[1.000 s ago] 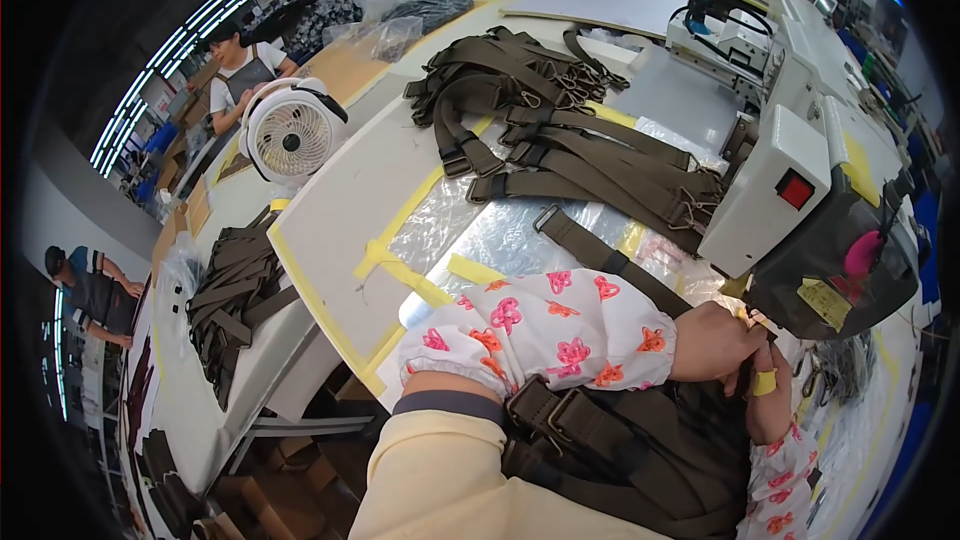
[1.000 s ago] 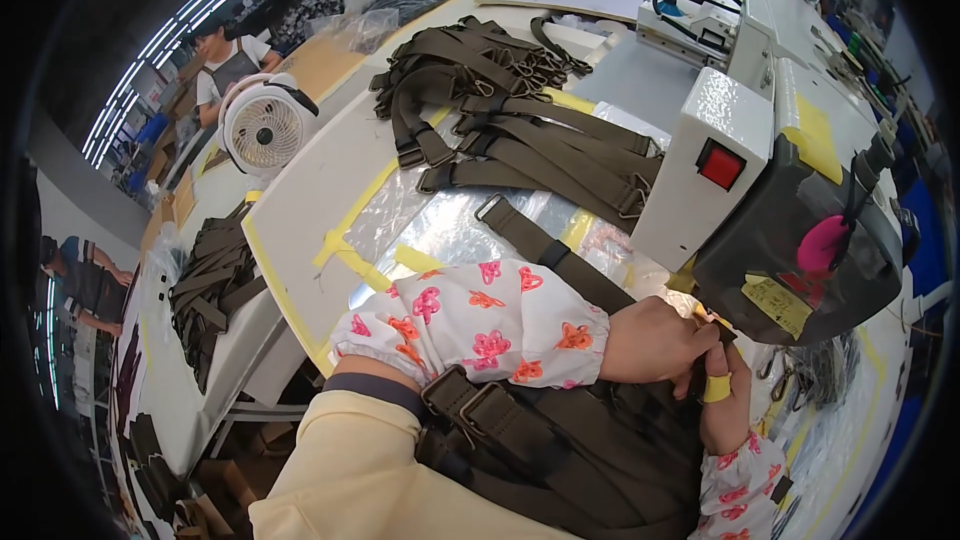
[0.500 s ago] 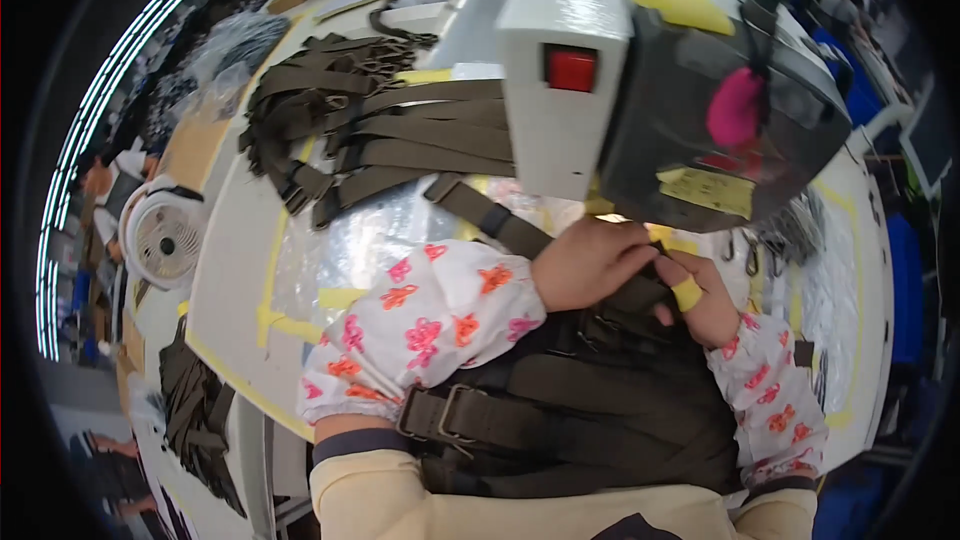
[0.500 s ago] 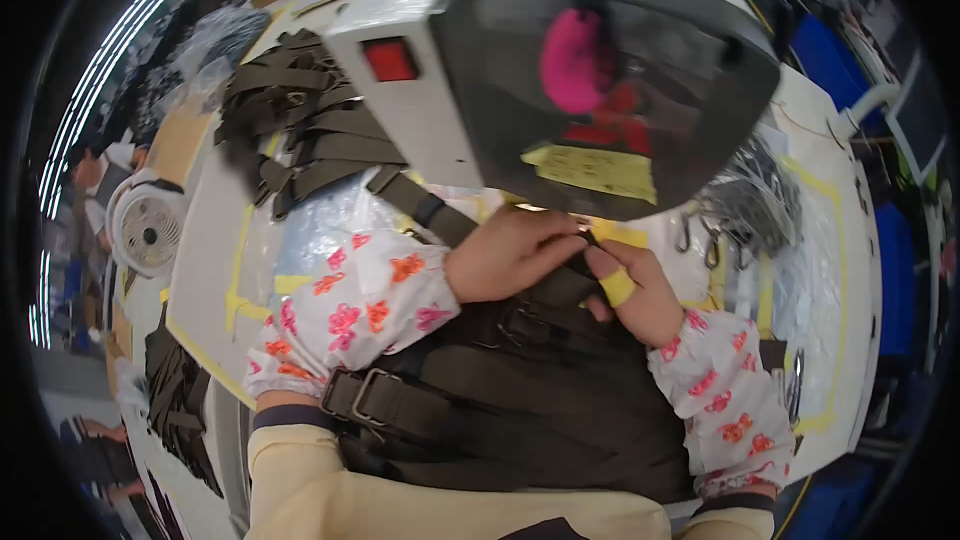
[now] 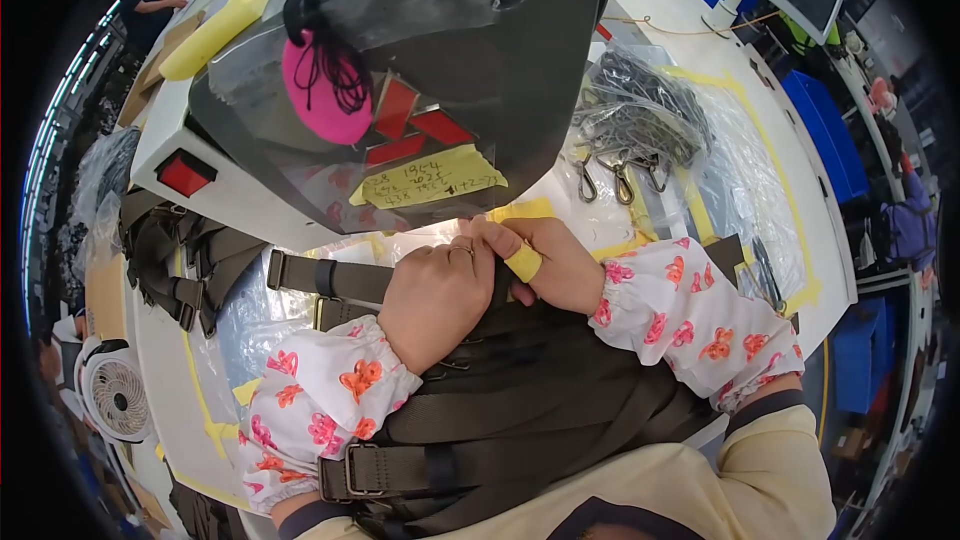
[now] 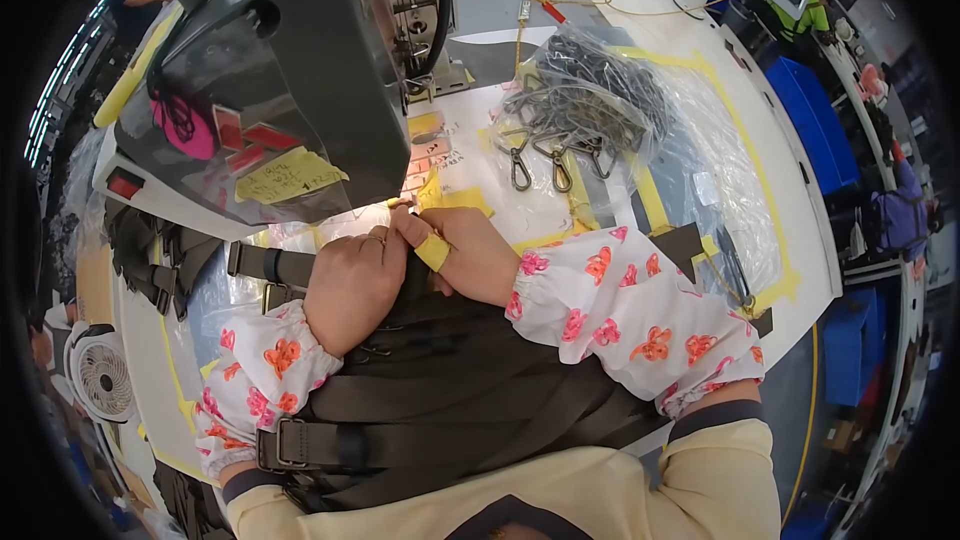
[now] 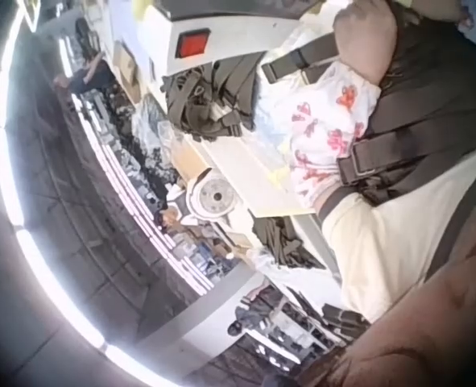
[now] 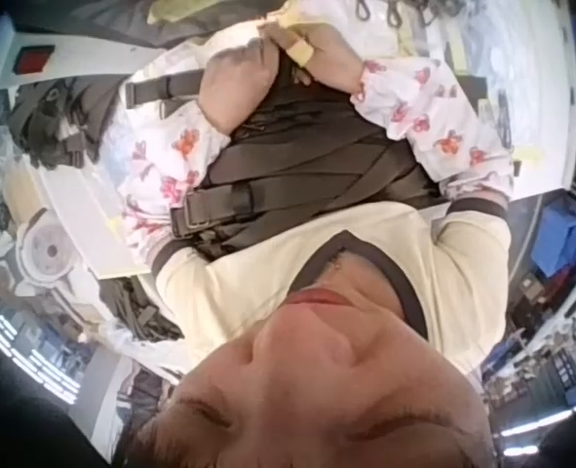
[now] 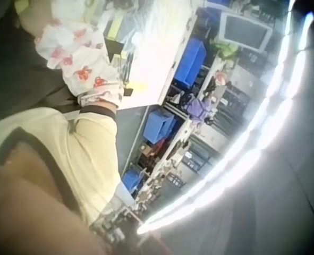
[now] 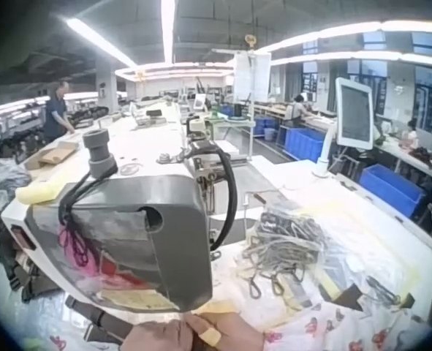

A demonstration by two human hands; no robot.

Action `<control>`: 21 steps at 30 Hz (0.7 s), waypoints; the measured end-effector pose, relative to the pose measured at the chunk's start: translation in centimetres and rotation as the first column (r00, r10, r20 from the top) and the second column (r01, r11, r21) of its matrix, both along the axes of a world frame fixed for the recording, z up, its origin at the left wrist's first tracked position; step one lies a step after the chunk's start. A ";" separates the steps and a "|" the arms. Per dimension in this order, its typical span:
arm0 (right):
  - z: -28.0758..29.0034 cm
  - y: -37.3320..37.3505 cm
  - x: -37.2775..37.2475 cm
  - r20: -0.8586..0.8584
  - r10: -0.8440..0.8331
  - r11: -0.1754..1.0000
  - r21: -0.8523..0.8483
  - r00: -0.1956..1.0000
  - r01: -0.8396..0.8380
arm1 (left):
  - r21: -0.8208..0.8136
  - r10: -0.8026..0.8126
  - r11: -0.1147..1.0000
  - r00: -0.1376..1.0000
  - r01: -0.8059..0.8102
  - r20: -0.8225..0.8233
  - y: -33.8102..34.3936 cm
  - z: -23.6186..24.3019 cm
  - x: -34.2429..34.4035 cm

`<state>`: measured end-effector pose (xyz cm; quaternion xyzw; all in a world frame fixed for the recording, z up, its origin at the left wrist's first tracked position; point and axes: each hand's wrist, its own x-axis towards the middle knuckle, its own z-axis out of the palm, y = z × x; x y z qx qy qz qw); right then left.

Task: Sewing and assembling nylon webbing straps with plastic buckles and metal hardware using an industrial sewing machine.

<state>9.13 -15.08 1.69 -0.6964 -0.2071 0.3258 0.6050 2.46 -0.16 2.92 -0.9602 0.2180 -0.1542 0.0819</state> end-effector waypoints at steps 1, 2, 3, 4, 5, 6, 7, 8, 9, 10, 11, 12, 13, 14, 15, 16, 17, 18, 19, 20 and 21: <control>0.1 -0.1 0.1 -0.003 -0.004 1.000 -0.003 1.000 0.004 | -0.003 -0.004 1.000 1.000 0.004 -0.003 -0.1 0.0 0.2; 0.2 -0.3 0.2 -0.008 -0.021 1.000 0.016 1.000 0.022 | -0.043 -0.038 0.998 0.997 0.041 0.064 -0.2 -0.1 0.4; 0.3 -0.5 0.3 -0.014 -0.039 0.999 0.034 0.999 0.039 | -0.080 -0.069 0.994 0.989 0.080 0.132 -0.2 -0.1 0.5; 0.4 -0.6 0.1 -0.017 -0.035 0.999 0.035 0.999 0.036 | -0.080 -0.066 0.994 0.990 0.077 0.128 -0.1 -0.1 0.4; 0.5 -0.7 0.0 0.017 -0.017 1.000 0.011 1.000 0.017 | -0.330 -0.043 0.941 0.995 0.069 0.086 0.2 -0.1 0.2; 0.6 -0.9 0.0 0.055 0.000 1.000 -0.018 0.998 0.001 | -0.563 -0.031 0.825 0.999 0.050 0.043 0.3 -0.1 0.3; 0.5 -0.9 0.0 0.055 0.002 1.000 -0.024 0.999 -0.001 | -0.568 -0.029 0.822 0.999 0.049 0.043 0.7 0.1 0.4; 0.3 -0.9 -0.1 0.109 -0.009 1.000 0.011 0.994 0.008 | -0.763 -0.078 0.636 0.973 -0.118 -0.216 1.2 0.4 0.6; 0.2 -0.9 -0.2 0.162 -0.023 0.999 0.045 0.987 0.016 | -0.848 -0.193 0.415 0.879 -0.329 -0.435 1.5 0.5 0.8; 0.2 -1.0 -0.2 0.158 -0.023 0.999 0.041 0.987 0.016 | -0.849 -0.195 0.412 0.877 -0.332 -0.438 1.5 0.5 0.9; 0.2 -0.9 -0.2 0.198 -0.014 1.000 0.030 0.980 0.008 | -0.838 -0.206 0.438 0.871 -0.324 -0.445 1.6 0.5 0.9; 0.3 -0.9 -0.1 0.239 -0.005 1.000 0.019 0.971 0.001 | -0.828 -0.218 0.464 0.865 -0.315 -0.452 1.7 0.4 0.9; 0.2 -1.0 0.0 0.236 -0.005 1.000 0.017 0.972 0.001 | -0.828 -0.219 0.463 0.864 -0.317 -0.454 1.8 0.2 0.9; 0.0 -1.0 0.2 0.294 0.034 0.999 0.024 0.955 -0.043 | -0.864 -0.259 0.413 0.873 -0.288 -0.414 1.9 -0.2 0.9; 0.0 -1.0 0.3 0.352 0.070 0.996 0.029 0.933 -0.086 | -0.897 -0.297 0.360 0.880 -0.256 -0.371 2.0 -0.5 0.9; 0.0 -1.1 0.2 0.352 0.069 0.996 0.028 0.933 -0.084 | -0.897 -0.299 0.359 0.880 -0.256 -0.370 2.2 -0.5 0.9; 0.1 -1.0 0.2 0.351 0.072 0.994 0.052 0.934 -0.096 | -0.906 -0.336 0.336 0.865 -0.259 -0.372 2.4 -0.5 1.0; 0.2 -0.9 0.2 0.351 0.074 0.991 0.076 0.933 -0.107 | -0.913 -0.372 0.312 0.851 -0.262 -0.371 2.6 -0.5 1.0; 0.1 -0.9 0.3 0.350 0.076 0.991 0.075 0.934 -0.108 | -0.913 -0.371 0.311 0.851 -0.264 -0.372 2.8 -0.5 1.0; 0.0 -1.0 0.3 0.435 0.061 0.990 0.086 0.898 -0.109 | -0.920 -0.418 0.240 0.822 -0.311 -0.387 2.8 -0.6 1.1; -0.2 -1.1 0.4 0.516 0.046 0.989 0.099 0.856 -0.112 | -0.917 -0.465 0.171 0.792 -0.360 -0.397 2.8 -0.6 1.1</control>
